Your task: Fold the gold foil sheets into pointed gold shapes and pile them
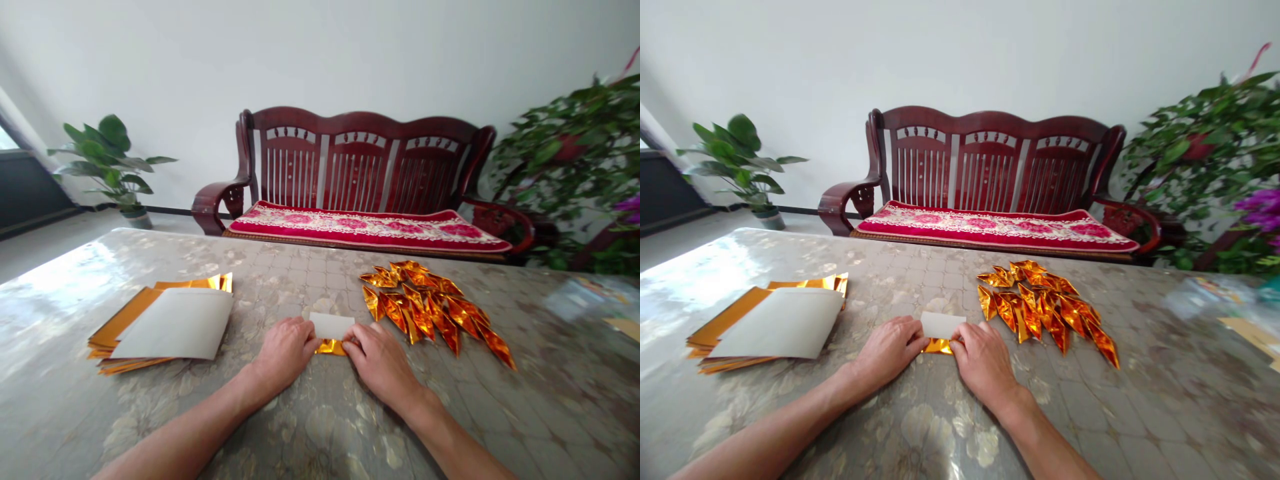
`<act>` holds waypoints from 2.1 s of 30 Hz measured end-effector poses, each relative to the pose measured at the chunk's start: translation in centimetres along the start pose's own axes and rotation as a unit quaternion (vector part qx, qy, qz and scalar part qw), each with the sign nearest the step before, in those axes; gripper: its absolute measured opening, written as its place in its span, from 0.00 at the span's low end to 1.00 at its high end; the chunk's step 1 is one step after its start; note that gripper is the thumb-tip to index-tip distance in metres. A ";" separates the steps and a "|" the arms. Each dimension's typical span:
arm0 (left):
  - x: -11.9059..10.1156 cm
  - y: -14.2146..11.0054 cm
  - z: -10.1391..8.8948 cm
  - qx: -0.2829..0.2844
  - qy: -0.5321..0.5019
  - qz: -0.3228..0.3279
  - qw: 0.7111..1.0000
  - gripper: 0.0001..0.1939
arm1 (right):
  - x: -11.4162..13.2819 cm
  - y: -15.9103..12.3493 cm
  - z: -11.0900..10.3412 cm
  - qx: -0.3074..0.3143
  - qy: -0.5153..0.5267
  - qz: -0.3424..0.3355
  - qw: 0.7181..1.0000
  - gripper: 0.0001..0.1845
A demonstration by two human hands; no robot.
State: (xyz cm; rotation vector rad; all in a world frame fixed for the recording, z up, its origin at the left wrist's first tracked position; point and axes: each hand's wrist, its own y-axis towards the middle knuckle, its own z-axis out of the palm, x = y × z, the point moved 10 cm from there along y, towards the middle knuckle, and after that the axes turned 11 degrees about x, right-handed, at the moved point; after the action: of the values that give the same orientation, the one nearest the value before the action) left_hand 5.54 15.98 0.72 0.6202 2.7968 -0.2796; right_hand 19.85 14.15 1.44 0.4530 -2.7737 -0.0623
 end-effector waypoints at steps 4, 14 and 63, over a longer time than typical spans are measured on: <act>0.1 0.1 0.1 0.008 0.001 -0.003 1.000 0.12 | 0.1 0.0 0.1 0.003 0.013 -0.008 1.000 0.04; 0.0 -0.2 0.0 -0.003 0.049 -0.015 0.999 0.12 | -0.1 0.1 0.4 0.016 -0.005 0.003 1.000 0.03; -3.2 -1.7 1.6 -0.044 0.220 0.116 0.968 0.11 | 5.6 -3.8 1.2 0.008 0.035 -0.238 0.971 0.13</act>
State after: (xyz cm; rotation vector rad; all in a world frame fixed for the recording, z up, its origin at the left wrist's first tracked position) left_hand 7.97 12.87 0.42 1.0932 3.0825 0.0367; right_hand 15.60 8.81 1.67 1.0926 -2.5368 -0.1331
